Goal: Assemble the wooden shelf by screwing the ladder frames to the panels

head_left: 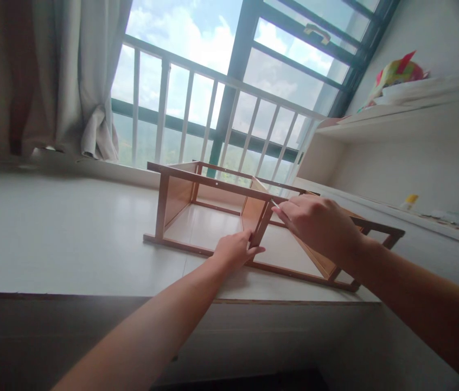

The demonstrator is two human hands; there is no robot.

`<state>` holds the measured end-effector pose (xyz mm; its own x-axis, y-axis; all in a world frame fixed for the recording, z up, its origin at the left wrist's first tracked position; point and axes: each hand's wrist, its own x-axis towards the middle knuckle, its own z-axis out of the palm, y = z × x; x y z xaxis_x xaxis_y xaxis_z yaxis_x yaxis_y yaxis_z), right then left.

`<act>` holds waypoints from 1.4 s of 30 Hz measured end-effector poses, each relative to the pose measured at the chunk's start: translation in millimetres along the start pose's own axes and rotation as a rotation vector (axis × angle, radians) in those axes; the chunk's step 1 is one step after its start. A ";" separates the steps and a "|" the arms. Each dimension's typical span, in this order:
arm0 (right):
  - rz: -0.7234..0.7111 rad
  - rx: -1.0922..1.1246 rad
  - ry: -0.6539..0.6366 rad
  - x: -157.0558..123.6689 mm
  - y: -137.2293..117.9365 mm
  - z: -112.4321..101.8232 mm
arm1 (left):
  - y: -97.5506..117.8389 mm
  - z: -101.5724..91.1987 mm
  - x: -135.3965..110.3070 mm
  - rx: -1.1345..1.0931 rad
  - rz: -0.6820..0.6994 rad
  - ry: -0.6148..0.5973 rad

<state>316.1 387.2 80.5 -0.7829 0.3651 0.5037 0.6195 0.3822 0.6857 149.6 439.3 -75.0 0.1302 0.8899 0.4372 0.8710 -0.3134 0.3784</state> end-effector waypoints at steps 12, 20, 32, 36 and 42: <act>0.416 0.266 -0.104 6.4 -11.0 13.2 | -1.8 1.5 0.7 0.005 -0.007 0.008; 0.499 0.623 -0.019 0.8 -13.3 19.1 | -3.0 3.7 1.1 0.006 0.004 0.006; 0.083 0.122 -0.023 -9.3 -0.3 7.1 | -4.0 5.7 1.5 0.009 0.005 0.029; 0.071 0.084 -0.081 -6.5 0.1 4.9 | -3.2 5.2 0.7 0.012 -0.007 0.024; 0.061 0.070 -0.143 -1.0 -2.3 -0.4 | -1.0 -0.2 -0.9 0.007 -0.013 -0.005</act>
<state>315.4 385.6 78.6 -0.7308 0.5042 0.4601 0.6718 0.4123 0.6154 148.6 438.7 -75.6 0.1216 0.8954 0.4283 0.8759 -0.2998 0.3780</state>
